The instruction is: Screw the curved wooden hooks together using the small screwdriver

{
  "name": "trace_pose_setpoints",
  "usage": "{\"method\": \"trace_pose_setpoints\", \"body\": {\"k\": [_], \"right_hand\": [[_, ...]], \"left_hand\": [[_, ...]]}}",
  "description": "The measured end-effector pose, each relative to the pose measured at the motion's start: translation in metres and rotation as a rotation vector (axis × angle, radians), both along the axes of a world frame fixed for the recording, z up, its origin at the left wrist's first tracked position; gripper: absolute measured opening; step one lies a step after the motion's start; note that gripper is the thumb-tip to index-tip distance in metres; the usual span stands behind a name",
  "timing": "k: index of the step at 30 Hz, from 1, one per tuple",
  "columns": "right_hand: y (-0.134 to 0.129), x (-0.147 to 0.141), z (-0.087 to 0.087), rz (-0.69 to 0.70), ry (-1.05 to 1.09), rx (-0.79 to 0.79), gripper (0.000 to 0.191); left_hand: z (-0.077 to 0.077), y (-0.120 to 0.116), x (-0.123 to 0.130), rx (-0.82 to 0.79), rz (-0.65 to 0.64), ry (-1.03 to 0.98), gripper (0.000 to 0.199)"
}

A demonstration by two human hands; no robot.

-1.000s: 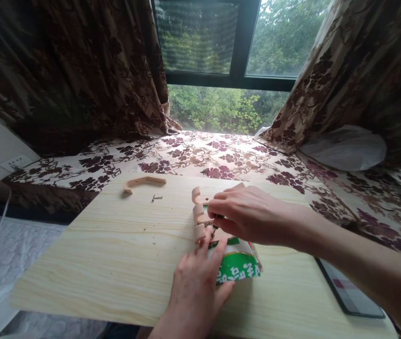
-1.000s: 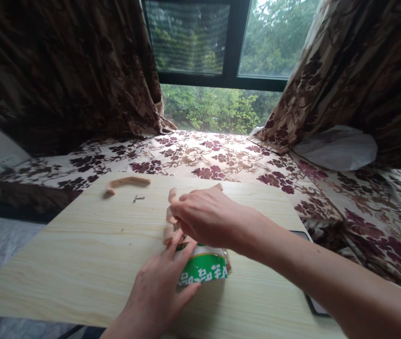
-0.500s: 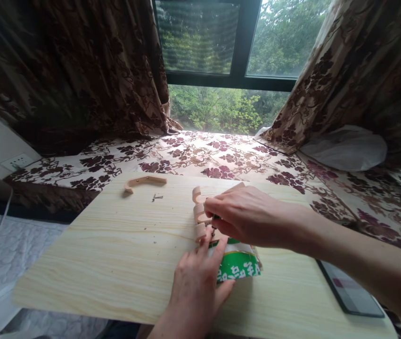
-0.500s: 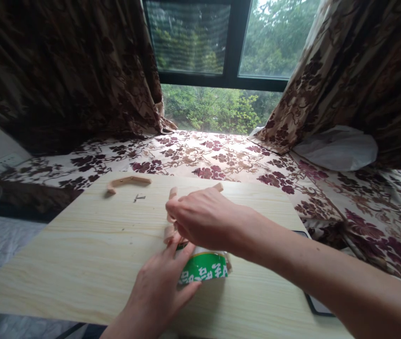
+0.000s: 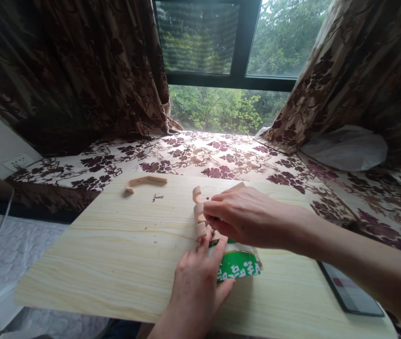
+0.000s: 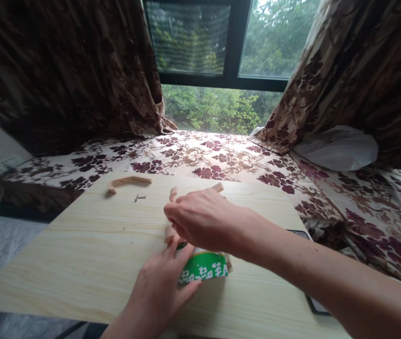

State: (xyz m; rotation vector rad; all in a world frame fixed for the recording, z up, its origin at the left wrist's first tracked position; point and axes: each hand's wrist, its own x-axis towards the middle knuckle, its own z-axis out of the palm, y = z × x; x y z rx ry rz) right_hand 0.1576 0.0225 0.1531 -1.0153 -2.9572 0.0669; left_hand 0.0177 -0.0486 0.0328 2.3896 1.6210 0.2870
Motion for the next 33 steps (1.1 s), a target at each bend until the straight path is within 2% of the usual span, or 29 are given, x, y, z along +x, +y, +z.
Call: {"method": "trace_pose_setpoints", "body": {"k": [3,6,9,11,14,17,19,21,24,26,28,31,33], "right_hand": [[0.002,0.001,-0.004,0.045,0.018,-0.009,0.018],[0.005,-0.003,-0.012,-0.120,0.025,0.036,0.020],[0.005,-0.006,-0.013,-0.259,0.003,0.081,0.024],[0.002,-0.005,-0.008,-0.221,-0.010,0.071,0.021],[-0.002,-0.002,-0.001,-0.052,0.002,0.011,0.013],[-0.001,-0.001,-0.004,0.034,0.022,-0.021,0.016],[0.001,-0.002,-0.010,-0.033,0.033,0.004,0.017],[0.003,-0.005,-0.015,-0.163,0.036,0.049,0.021],[0.004,-0.006,-0.012,-0.271,0.003,0.078,0.025],[0.002,-0.005,-0.006,-0.221,-0.010,0.059,0.021],[0.001,-0.002,0.000,-0.108,0.002,0.024,0.013],[0.000,0.001,0.001,0.037,0.016,-0.008,0.015],[0.001,0.000,-0.004,0.017,0.020,0.007,0.018]], "left_hand": [[0.001,0.000,0.001,-0.004,0.000,-0.004,0.064],[0.002,0.000,0.001,-0.020,0.007,0.009,0.066],[0.002,0.000,0.001,-0.031,0.008,0.013,0.068],[0.002,0.000,0.000,-0.024,0.005,0.006,0.067],[0.001,0.000,0.000,-0.011,0.004,-0.013,0.064],[0.001,0.001,0.000,-0.001,0.002,-0.027,0.063],[0.001,0.001,0.001,-0.001,0.002,-0.020,0.065],[0.001,0.002,0.001,-0.006,0.004,-0.007,0.066],[0.000,0.001,0.001,-0.009,0.003,0.003,0.068],[0.000,0.000,0.000,-0.008,0.002,0.003,0.067],[0.001,0.000,-0.001,-0.007,0.003,0.007,0.066],[0.001,0.000,0.000,-0.002,0.000,0.011,0.064],[0.001,0.001,0.000,-0.003,0.000,0.011,0.064]]}}
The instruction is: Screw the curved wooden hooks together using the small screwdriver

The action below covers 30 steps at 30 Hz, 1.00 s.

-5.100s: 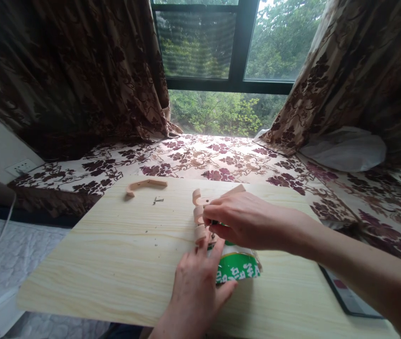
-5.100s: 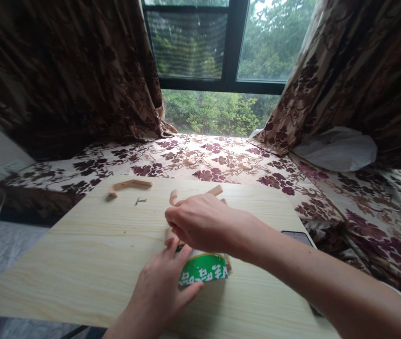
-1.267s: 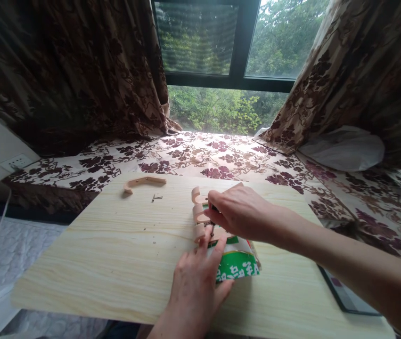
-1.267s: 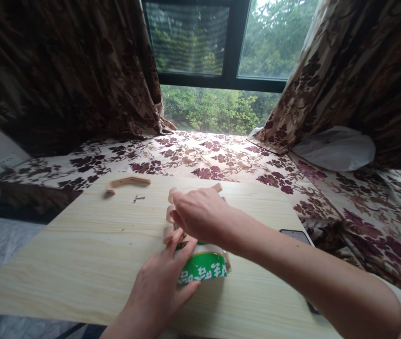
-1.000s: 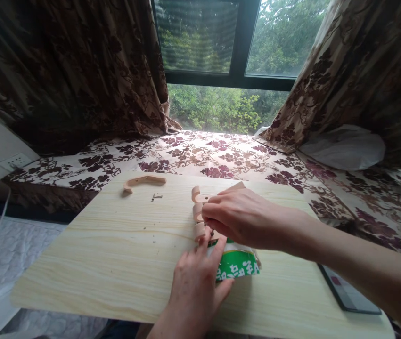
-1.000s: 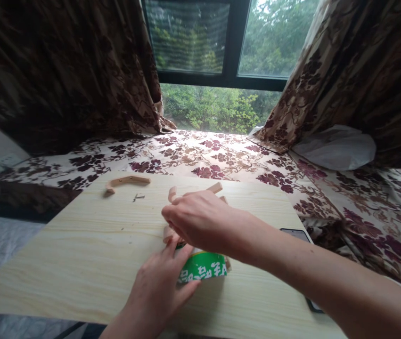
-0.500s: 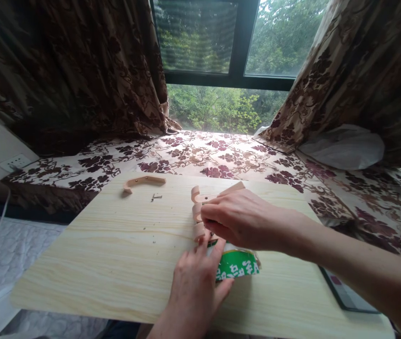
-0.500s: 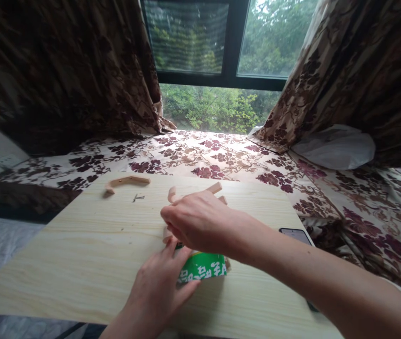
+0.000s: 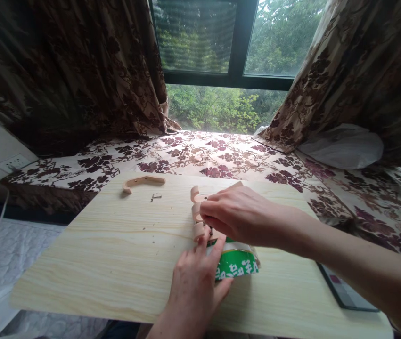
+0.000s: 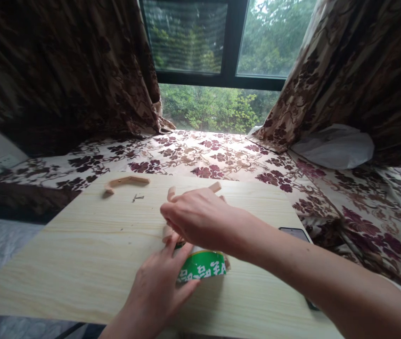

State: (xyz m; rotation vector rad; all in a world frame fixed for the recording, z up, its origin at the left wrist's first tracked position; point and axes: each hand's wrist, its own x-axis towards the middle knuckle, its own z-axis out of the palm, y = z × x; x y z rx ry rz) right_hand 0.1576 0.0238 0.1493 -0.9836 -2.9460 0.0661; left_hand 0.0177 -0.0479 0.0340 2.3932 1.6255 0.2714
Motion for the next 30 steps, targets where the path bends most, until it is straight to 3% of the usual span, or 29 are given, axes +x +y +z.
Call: {"method": "trace_pose_setpoints", "body": {"k": [4,6,10,13,15,20,22,26,28,30], "right_hand": [[0.002,-0.006,-0.008,-0.251,-0.016,0.067,0.024],[0.002,-0.008,-0.005,-0.286,-0.040,0.086,0.027],[-0.002,-0.006,0.006,-0.096,-0.041,0.025,0.018],[-0.003,-0.004,0.004,0.035,-0.030,-0.005,0.017],[0.000,-0.004,-0.002,-0.001,-0.021,0.022,0.020],[0.007,-0.007,-0.009,-0.274,-0.044,0.107,0.029],[0.007,-0.006,-0.003,-0.256,-0.070,0.082,0.029],[0.002,-0.002,0.007,-0.067,-0.029,-0.002,0.012],[0.001,-0.001,0.006,-0.005,-0.015,-0.022,0.011],[0.002,-0.002,0.000,-0.031,-0.019,-0.015,0.014]], "left_hand": [[0.000,0.001,0.001,-0.016,0.010,0.007,0.068],[0.000,0.000,0.001,-0.023,0.014,0.005,0.069],[0.001,0.000,0.000,-0.023,0.014,-0.009,0.067],[0.001,0.000,0.000,-0.021,0.016,-0.017,0.066],[0.001,0.000,0.001,-0.025,0.015,-0.013,0.066],[0.000,0.001,0.001,-0.048,0.016,0.012,0.069],[0.001,0.001,0.001,-0.049,0.011,0.011,0.069],[0.002,0.000,0.001,-0.049,0.013,0.021,0.067],[0.002,0.000,0.001,-0.055,0.016,0.027,0.065],[0.002,0.000,0.002,-0.047,0.017,0.026,0.065]]}}
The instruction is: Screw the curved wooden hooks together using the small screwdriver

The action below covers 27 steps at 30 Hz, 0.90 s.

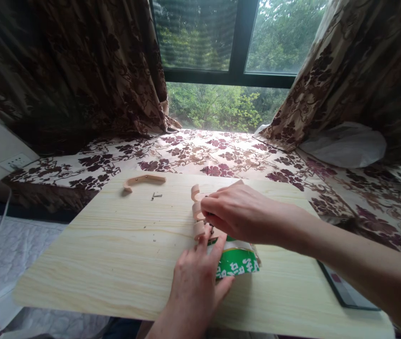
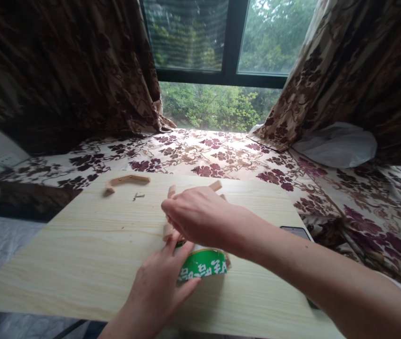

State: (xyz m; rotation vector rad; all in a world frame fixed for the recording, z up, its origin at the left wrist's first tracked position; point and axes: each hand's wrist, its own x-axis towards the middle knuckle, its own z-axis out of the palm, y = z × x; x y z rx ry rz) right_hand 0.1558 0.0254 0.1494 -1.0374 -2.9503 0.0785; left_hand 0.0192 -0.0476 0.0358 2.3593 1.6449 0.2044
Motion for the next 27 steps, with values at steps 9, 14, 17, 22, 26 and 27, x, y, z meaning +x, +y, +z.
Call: {"method": "trace_pose_setpoints", "body": {"k": [9,14,17,22,26,27], "right_hand": [[0.000,0.000,0.005,-0.174,-0.066,0.046,0.020],[-0.003,0.003,0.000,0.019,-0.010,0.023,0.013],[-0.002,-0.001,-0.009,-0.097,0.011,0.077,0.018],[-0.001,-0.003,-0.002,-0.225,-0.048,0.080,0.020],[-0.003,0.000,0.006,-0.032,-0.038,0.014,0.008],[-0.004,0.000,0.005,0.002,-0.038,0.008,0.009]], "left_hand": [[-0.001,0.000,0.000,-0.003,-0.001,-0.004,0.069],[-0.001,0.000,0.000,0.030,-0.001,-0.022,0.064],[-0.001,-0.001,0.000,0.022,-0.001,-0.017,0.066],[0.000,-0.001,-0.001,0.006,0.002,-0.012,0.068],[0.001,-0.002,0.000,0.011,0.005,-0.012,0.065],[0.001,-0.002,0.000,0.011,0.005,-0.015,0.064]]}}
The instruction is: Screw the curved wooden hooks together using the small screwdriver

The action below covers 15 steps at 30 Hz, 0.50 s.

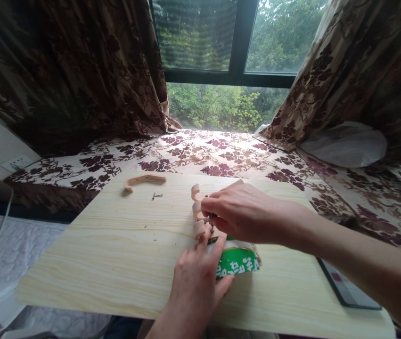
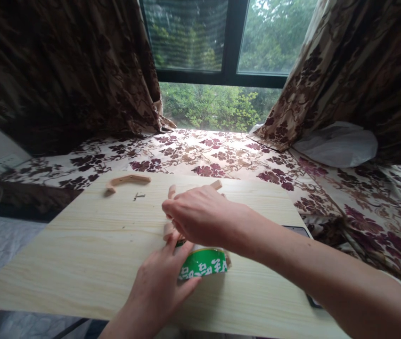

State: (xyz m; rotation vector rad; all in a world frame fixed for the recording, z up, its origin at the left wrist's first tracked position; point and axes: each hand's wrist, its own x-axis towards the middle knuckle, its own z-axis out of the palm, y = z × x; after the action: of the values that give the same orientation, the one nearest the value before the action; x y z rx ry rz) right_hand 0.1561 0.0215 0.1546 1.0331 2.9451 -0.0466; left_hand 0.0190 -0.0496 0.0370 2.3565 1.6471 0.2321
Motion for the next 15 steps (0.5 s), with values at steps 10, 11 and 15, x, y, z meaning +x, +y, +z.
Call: {"method": "trace_pose_setpoints", "body": {"k": [10,11,15], "right_hand": [[0.004,-0.003,-0.007,-0.260,-0.047,0.077,0.023],[0.004,-0.002,-0.005,-0.209,-0.036,0.063,0.018],[0.002,0.001,-0.003,0.002,0.013,0.000,0.008]], "left_hand": [[-0.002,0.002,0.000,-0.013,-0.002,-0.004,0.070],[-0.001,0.002,0.000,-0.011,-0.004,-0.006,0.069],[-0.001,0.001,0.001,0.005,-0.007,-0.008,0.065]]}}
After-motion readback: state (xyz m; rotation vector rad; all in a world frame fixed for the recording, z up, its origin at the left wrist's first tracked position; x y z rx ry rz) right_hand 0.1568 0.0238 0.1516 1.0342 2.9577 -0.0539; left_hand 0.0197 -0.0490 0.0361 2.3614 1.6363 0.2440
